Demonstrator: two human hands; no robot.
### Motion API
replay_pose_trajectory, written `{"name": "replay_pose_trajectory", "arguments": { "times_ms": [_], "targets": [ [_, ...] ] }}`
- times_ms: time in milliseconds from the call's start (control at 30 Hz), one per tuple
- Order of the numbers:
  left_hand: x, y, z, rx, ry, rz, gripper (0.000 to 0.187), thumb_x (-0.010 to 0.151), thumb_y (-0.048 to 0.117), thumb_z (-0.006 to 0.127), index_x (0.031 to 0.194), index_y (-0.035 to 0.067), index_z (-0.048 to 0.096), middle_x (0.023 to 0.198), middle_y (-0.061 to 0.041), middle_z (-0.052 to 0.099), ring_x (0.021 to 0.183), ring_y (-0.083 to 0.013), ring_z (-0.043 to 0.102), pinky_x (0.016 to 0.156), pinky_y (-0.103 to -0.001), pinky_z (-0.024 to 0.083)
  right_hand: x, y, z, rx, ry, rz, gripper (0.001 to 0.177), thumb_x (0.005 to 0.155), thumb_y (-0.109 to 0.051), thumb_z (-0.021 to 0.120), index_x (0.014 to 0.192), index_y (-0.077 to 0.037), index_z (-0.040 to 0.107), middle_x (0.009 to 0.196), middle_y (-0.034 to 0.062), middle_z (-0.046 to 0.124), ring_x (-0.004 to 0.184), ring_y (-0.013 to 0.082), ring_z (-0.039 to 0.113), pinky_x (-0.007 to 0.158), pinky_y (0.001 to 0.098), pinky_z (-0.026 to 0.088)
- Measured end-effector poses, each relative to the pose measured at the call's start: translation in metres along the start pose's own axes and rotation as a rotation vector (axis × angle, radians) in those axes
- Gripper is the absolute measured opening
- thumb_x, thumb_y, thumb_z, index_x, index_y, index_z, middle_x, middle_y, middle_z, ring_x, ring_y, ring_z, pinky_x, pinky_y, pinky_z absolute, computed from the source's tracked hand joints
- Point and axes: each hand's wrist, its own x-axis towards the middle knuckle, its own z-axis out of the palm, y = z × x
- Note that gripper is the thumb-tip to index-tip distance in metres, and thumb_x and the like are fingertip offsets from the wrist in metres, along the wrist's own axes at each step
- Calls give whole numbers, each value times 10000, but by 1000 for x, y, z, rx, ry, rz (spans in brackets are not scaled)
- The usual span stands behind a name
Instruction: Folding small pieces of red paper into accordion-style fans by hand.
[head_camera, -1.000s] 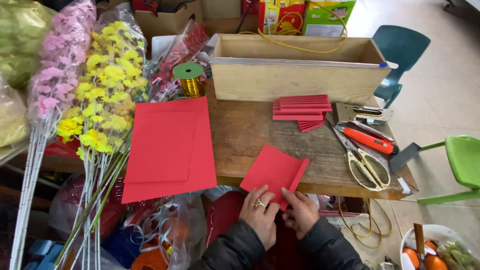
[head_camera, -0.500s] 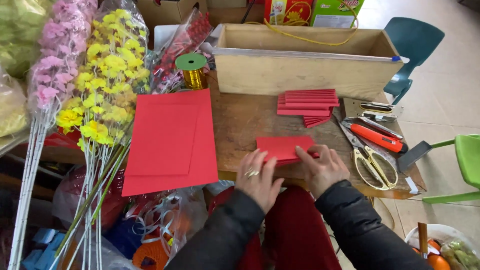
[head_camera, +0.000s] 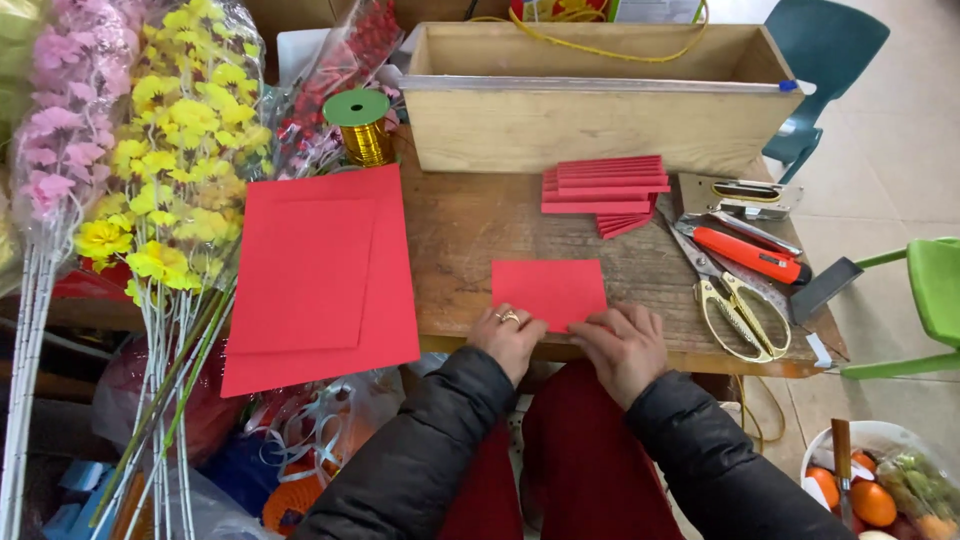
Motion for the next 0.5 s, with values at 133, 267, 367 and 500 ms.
{"name": "replay_pose_trajectory", "arguments": {
  "times_ms": [133,267,367,500],
  "targets": [
    [14,-6,-13,-146,-90,-98,119,980,343,656,972,315,770,825,13,619,795,-250,646,730,-364,537,17,4,2,281,-203,302,124,977,-459,728,1043,-377,794,973,-148,709,1110,178,645,1080,413,398],
    [8,-14,-1,-230,-113,-164,164,1009,352,633,1074,303,775,1010,36,675,919,-236,692,784,-345,573,37,14,8,350,-300,436,204,923,-401,782,1118,-343,771,1052,-49,798,1154,268,699,1035,458,512],
    [2,-22,4,-251,-130,-169,171,989,402,672,1085,304,774,1025,46,660,936,-220,692,795,-333,578,41,8,3,356,-317,448,179,926,-399,779,1066,-288,795,1057,-9,813,1137,299,722,1014,452,540],
    [-2,-25,7,-188,-131,-140,187,967,442,694,1036,290,778,975,39,631,924,-231,647,777,-372,537,36,6,2,276,-297,430,169,954,-457,750,1061,-334,792,1126,-11,748,1176,313,688,1026,465,512]
  ]
}}
